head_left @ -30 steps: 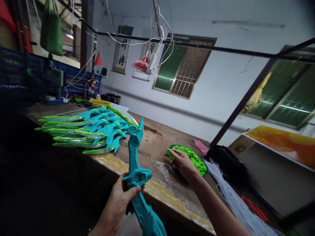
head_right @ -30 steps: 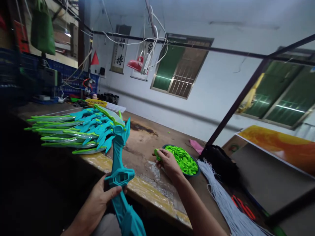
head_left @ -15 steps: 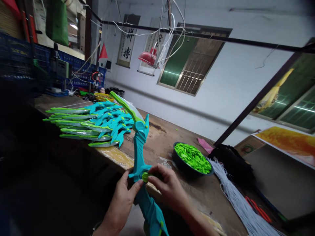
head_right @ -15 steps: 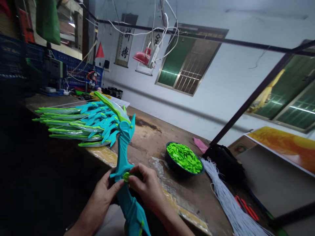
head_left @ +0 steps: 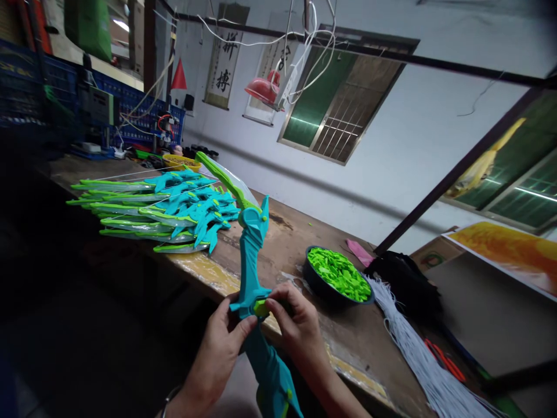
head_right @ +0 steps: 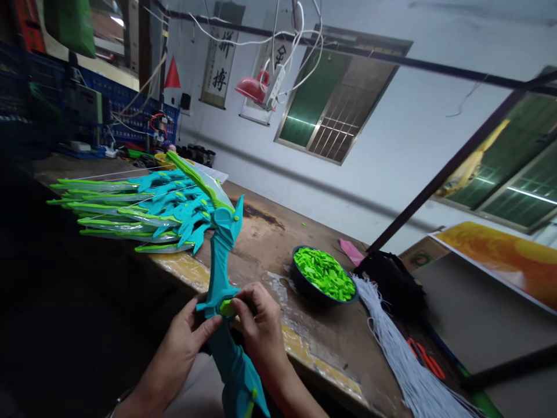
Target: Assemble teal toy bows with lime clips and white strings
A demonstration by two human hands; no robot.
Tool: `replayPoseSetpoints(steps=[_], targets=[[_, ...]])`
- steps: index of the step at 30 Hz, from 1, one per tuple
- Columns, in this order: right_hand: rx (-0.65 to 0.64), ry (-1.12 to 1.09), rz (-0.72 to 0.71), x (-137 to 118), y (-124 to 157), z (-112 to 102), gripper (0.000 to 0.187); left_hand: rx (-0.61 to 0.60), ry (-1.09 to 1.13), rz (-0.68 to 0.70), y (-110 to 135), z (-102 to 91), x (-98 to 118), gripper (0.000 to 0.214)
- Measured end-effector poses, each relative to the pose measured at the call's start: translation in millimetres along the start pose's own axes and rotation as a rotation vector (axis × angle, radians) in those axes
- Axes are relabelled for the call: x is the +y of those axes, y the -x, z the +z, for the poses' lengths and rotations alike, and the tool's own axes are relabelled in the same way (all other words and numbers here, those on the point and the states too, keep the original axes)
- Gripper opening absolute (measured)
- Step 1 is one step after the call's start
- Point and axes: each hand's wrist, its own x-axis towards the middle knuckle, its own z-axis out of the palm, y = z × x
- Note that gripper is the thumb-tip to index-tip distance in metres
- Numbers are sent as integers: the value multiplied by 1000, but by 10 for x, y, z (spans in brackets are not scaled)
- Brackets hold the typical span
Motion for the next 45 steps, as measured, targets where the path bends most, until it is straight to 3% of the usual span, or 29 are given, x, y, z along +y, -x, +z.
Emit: replayPoseSetpoints(steps=[6,8,9,12,15,18,24,28,32,37,45], targets=[[4,49,-96,-54,5,44,12,74,-60,32,2,29,3,51],[15,77,-83,-68,-14,9,3,96,-84,31,9,31,-4,54],[6,95,-54,-72,-31,-22,10,106,-91,33,14,32,-8,55],[-135,136,69,-85,-108,-141,30,126,-85,59,35,35,-21,54],[-304,124,117,-130,-182,-237,22,161,-121,80,67,39,-32,50],[-356,114,102,-195,-215,-266,14,219,-224,103,111,45,-37,50],[-363,140,14,-246,-178,-259,7,284,-269,119,181,90,-53,42],[-346,142,-19,-226,-110,-277,13,233,-167,108,204,113,-109,42],[-301,85,26,-171,-69,-292,21,228,-162,90,227,127,-148,43],[-337,14,184,-130,-119,-327,34,217,-269,72,233,143,-145,44],[-404,110,186,-284,-214,-339,20,219,-161,92,259,185,-126,41]])
